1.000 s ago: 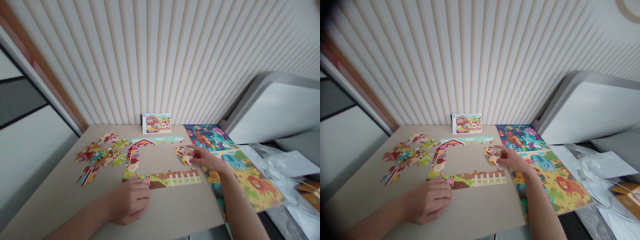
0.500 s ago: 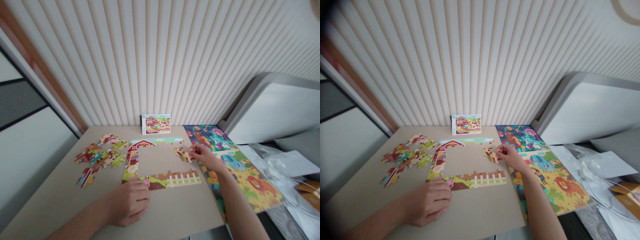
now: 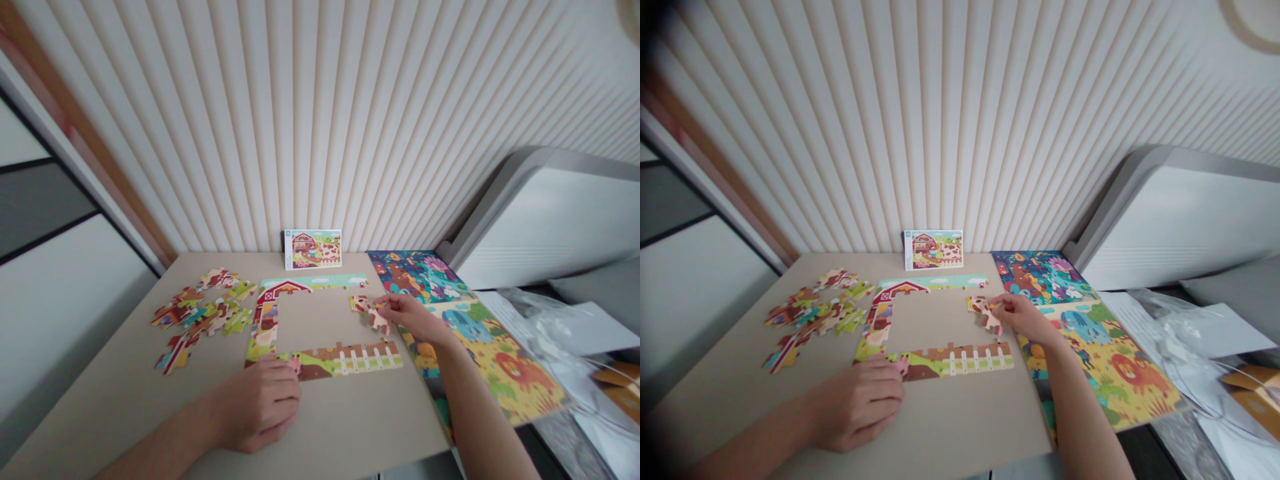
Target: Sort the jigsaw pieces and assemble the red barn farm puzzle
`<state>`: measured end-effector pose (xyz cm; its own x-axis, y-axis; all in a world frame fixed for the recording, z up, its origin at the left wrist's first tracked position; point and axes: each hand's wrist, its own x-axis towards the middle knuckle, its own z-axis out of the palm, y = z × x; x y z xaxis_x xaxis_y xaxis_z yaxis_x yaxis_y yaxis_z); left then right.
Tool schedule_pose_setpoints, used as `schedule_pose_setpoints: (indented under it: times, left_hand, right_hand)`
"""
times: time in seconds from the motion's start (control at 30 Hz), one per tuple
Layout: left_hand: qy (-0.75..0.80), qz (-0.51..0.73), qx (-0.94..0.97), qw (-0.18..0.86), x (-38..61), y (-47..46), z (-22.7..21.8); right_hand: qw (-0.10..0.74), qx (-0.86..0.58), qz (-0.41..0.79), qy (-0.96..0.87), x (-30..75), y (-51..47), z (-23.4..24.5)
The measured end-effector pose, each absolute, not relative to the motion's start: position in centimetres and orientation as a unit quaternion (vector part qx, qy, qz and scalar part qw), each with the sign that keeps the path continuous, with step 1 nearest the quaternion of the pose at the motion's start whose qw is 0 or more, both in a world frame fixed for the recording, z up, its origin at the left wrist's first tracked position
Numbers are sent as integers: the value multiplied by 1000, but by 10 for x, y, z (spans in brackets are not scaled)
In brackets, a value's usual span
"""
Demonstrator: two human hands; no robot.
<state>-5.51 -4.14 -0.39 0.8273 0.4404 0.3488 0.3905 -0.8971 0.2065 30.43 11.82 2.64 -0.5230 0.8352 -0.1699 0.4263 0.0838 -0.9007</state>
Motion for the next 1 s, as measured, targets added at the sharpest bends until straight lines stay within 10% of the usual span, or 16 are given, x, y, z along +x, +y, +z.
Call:
schedule_pose_setpoints:
  times: [1.0]
  left_hand:
    - [225,203,951,67,-54,-42,2]
  right_hand:
    - [152,-454,461,-747,318,127,15]
